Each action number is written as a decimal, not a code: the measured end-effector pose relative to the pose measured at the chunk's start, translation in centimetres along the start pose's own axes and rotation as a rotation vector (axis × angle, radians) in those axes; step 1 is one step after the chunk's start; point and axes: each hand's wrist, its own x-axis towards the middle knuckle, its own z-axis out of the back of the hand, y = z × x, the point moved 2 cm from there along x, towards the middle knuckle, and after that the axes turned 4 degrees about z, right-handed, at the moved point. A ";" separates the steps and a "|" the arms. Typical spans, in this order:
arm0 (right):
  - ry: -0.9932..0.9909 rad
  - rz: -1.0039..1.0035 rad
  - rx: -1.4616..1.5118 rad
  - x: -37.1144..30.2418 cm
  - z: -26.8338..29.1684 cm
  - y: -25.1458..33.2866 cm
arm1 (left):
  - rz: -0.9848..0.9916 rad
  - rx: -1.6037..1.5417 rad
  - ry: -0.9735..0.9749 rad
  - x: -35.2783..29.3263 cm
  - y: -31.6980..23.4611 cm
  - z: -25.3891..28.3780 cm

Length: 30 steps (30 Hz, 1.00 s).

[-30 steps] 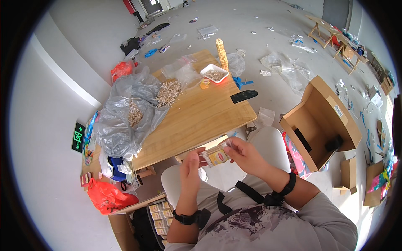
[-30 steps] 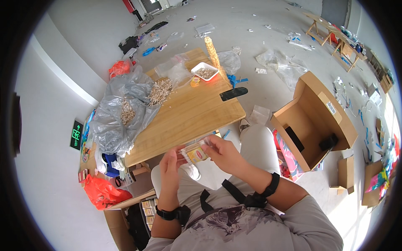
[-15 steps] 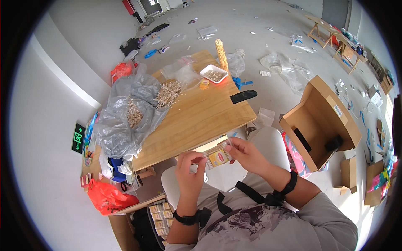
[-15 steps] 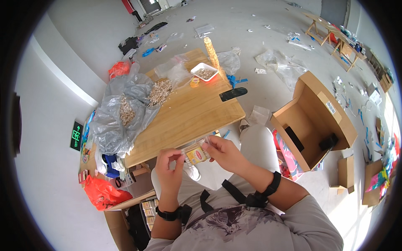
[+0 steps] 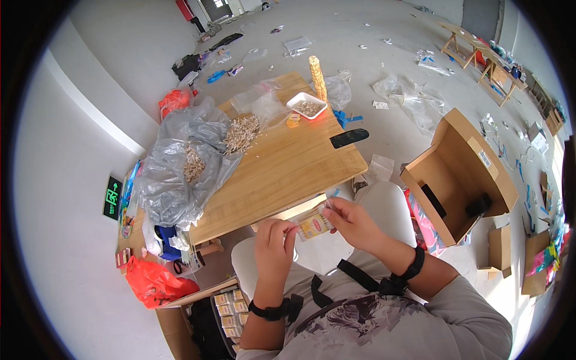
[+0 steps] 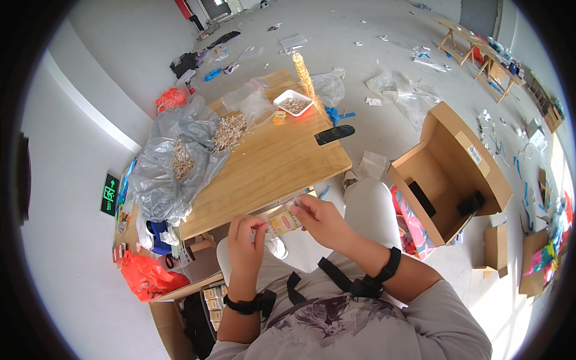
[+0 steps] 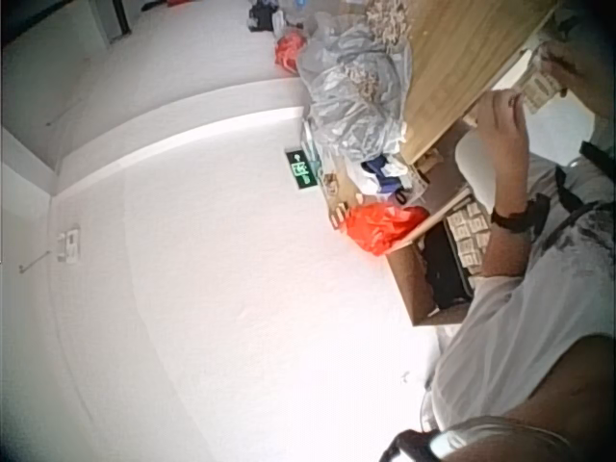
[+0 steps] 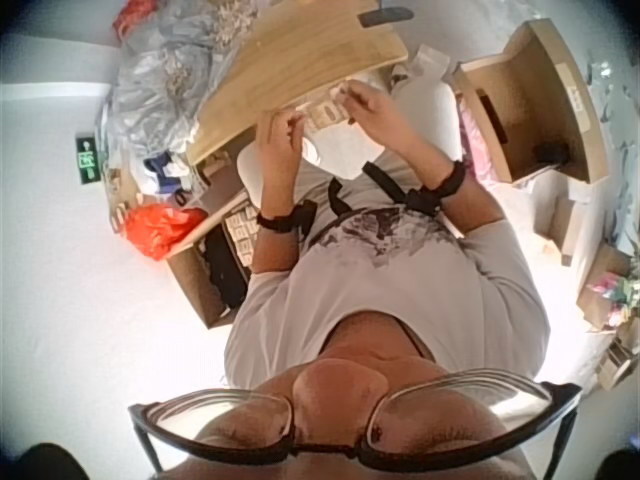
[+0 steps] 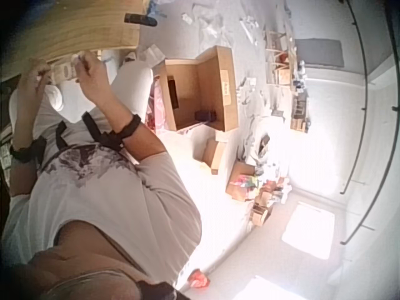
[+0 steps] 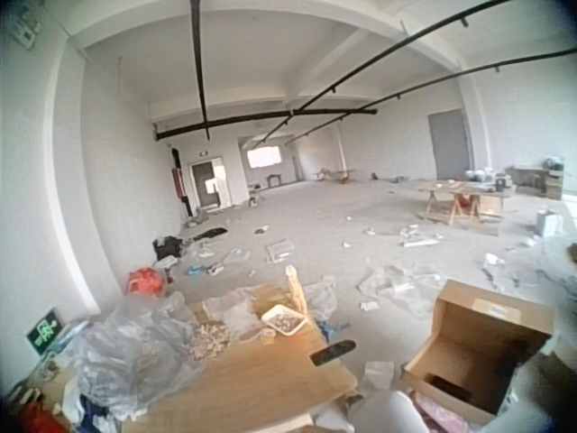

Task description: Picking up a bundle of cotton swabs, aligning them on the table, and placing them into a small plastic zip-top bag.

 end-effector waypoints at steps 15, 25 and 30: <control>-0.033 0.094 0.004 0.0 -0.4 1.1 | 0.545 -0.758 0.102 -0.6 1.2 -1.0; -0.016 0.043 0.068 0.2 -0.6 0.7 | 0.473 -0.522 0.056 -0.8 1.3 -1.4; -0.020 0.032 0.101 0.1 -0.6 0.7 | 0.415 -0.616 0.051 -0.7 0.7 -1.2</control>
